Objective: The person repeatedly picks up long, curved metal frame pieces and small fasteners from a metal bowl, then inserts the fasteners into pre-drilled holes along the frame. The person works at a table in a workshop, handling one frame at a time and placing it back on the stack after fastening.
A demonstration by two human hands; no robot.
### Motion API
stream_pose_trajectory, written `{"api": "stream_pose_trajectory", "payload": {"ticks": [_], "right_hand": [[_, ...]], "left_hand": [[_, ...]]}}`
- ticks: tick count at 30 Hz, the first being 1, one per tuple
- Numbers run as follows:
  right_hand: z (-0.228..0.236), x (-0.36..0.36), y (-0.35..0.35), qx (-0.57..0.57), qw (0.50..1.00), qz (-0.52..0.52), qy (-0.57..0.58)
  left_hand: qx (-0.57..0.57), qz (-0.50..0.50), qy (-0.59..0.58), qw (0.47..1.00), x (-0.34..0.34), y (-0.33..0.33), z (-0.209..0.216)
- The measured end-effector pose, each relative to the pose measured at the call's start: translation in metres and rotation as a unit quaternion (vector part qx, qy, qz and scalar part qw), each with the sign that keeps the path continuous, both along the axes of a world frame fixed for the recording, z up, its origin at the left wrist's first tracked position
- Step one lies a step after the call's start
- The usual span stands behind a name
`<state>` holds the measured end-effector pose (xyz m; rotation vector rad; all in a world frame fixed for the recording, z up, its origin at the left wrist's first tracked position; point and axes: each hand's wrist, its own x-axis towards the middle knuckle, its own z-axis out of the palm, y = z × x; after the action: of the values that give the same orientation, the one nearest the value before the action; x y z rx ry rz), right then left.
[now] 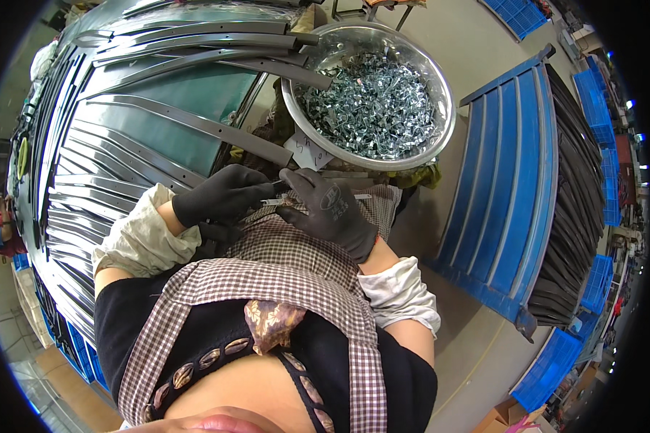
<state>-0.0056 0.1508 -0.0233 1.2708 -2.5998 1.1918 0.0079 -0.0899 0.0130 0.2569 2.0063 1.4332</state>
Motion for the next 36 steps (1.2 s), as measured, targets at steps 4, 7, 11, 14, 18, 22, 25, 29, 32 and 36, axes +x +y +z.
{"api": "stream_pose_trajectory", "payload": {"ticks": [4, 7, 11, 14, 18, 22, 25, 29, 32, 36], "right_hand": [[-0.007, 0.000, 0.004, 0.018, 1.000, -0.004, 0.004], [-0.020, -0.005, 0.009, 0.015, 0.998, -0.060, -0.033], [-0.038, -0.018, 0.014, 0.056, 0.991, -0.120, 0.031], [-0.038, -0.021, 0.005, 0.067, 0.992, -0.097, 0.040], [-0.038, -0.033, -0.003, 0.029, 0.995, -0.085, 0.054], [-0.049, -0.039, -0.007, -0.002, 0.997, -0.074, 0.010], [-0.068, -0.043, -0.017, -0.060, 0.993, -0.091, 0.041], [-0.075, -0.037, -0.022, -0.059, 0.986, -0.151, 0.032], [-0.051, -0.034, -0.008, -0.006, 0.988, -0.134, -0.072], [-0.055, -0.022, 0.013, -0.035, 0.993, -0.107, -0.042]], "left_hand": [[-0.013, 0.001, 0.011, 1.000, -0.004, 0.000, 0.003], [-0.128, 0.015, 0.283, 0.950, -0.020, -0.017, -0.016], [-0.228, -0.011, 0.608, 0.761, -0.059, -0.038, -0.014], [-0.194, -0.093, 0.508, 0.834, -0.065, -0.055, -0.038], [-0.226, -0.122, 0.459, 0.851, -0.069, -0.057, -0.041], [-0.200, -0.096, 0.462, 0.859, -0.066, -0.055, -0.043], [-0.190, -0.083, 0.473, 0.856, -0.069, -0.056, -0.046], [-0.206, -0.084, 0.471, 0.853, -0.069, -0.059, -0.043], [-0.224, -0.048, 0.522, 0.822, -0.062, -0.060, -0.047], [-0.251, -0.056, 0.470, 0.844, -0.061, -0.057, -0.042]]}}
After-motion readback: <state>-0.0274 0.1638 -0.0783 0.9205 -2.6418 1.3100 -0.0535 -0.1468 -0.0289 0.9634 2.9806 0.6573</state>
